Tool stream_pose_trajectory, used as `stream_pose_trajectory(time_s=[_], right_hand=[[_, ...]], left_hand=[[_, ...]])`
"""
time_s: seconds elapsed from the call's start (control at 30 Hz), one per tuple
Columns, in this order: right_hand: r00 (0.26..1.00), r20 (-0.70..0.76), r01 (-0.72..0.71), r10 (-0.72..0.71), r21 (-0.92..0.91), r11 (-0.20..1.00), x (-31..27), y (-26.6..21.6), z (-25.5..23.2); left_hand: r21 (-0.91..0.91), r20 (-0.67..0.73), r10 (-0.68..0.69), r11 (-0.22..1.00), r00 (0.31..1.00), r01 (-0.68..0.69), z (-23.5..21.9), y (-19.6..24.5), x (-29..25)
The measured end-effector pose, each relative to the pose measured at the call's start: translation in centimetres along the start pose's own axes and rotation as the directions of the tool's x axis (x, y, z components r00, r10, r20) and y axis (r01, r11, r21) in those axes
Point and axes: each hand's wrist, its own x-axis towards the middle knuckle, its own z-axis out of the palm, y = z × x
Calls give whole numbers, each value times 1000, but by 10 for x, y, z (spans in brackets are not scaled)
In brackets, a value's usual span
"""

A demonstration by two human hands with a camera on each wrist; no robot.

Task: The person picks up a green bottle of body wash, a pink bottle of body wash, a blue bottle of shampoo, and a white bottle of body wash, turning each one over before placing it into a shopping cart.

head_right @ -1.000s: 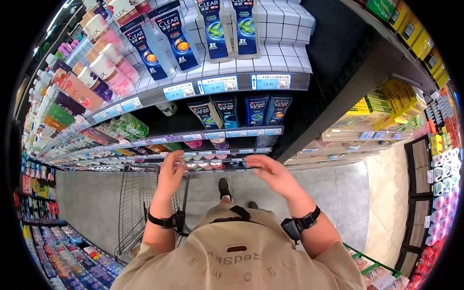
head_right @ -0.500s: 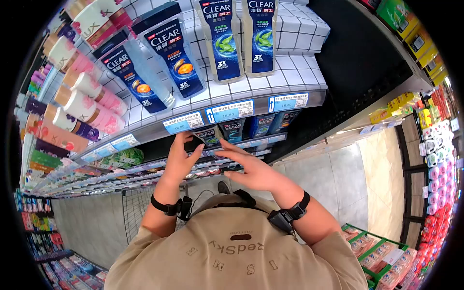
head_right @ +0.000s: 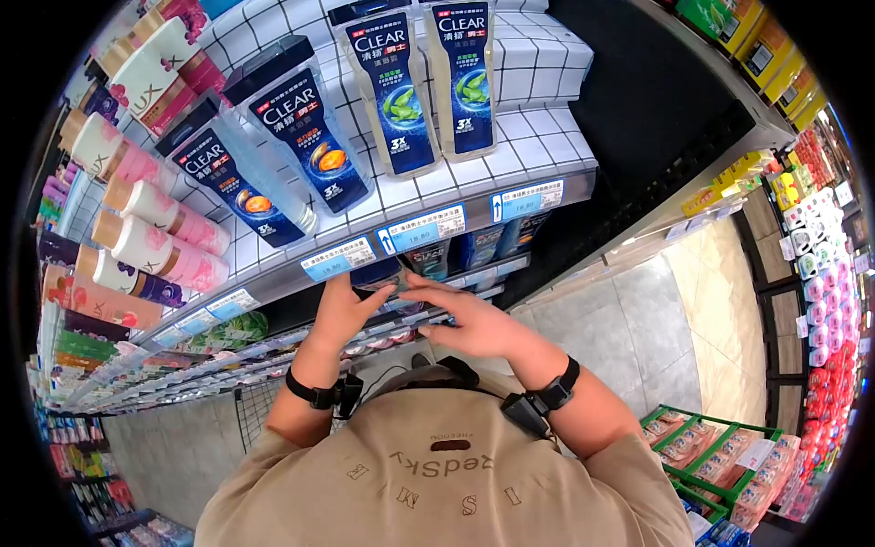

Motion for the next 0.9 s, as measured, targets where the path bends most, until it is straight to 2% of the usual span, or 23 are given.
stream_pose_trajectory(time_s=[0.07, 0.13, 0.17, 0.23, 0.3, 0.33, 0.4, 0.43, 0.47, 0.5, 0.6, 0.67, 0.73, 0.8, 0.87, 0.9], right_hand=[[1000, 4, 1, -1, 17, 1000, -5, 3, -2], [997, 50, -57, 56, 9, 998, -11, 8, -4], [997, 57, -53, 53, 10, 999, -13, 11, -4], [996, 60, 59, -61, 34, 998, -19, 14, -4], [998, 54, 38, -43, 90, 995, -26, 5, -3], [999, 36, 17, -22, 146, 989, -30, 1, -3], [998, 58, 22, -30, 124, 992, -39, 4, -2], [997, 55, 51, -61, 176, 983, -43, 8, 0], [994, 53, 76, -91, 229, 970, -48, 10, 3], [990, 59, 123, -131, 122, 985, -53, 8, 2], [982, 134, 126, -135, 79, 989, -68, 6, 6], [973, 189, 124, -133, 59, 990, -75, 16, 11], [916, 393, -108, 76, 59, 992, -83, 21, 19], [899, 436, -55, 31, 42, 998, -93, 37, 34], [809, 585, -177, 57, 150, 973, -95, 35, 49], [795, 606, -159, 28, 164, 974, -98, 41, 57]], left_hand=[[23, -1, -16, 1000, 1000, 16, -2, 8, -6], [-143, 14, -56, 988, 998, 58, 0, 11, -12], [-108, -22, 21, 994, 1000, -23, 3, 10, -16], [-83, -58, 94, 992, 994, -99, 0, 23, -24], [-60, -146, 149, 985, 978, -160, 2, 31, -33], [-51, -186, 108, 992, 977, -119, 4, 39, -41], [-131, -199, -47, 991, 979, 21, 6, 62, -58], [-122, -210, -58, 992, 976, 32, 8, 75, -68], [-260, -179, -178, 957, 968, 128, 10, 88, -79], [-393, -135, -293, 893, 947, 220, 14, 96, -91], [-448, -155, -340, 861, 928, 240, 29, 106, -125], [-519, -198, -353, 829, 914, 208, 38, 123, -146], [-557, -214, -341, 812, 915, 173, 45, 140, -168], [-597, -258, -400, 782, 879, 180, 51, 159, -186], [-594, -341, -388, 795, 856, 123, 54, 176, -204], [-588, -282, -438, 782, 854, 207, 53, 168, -224]])
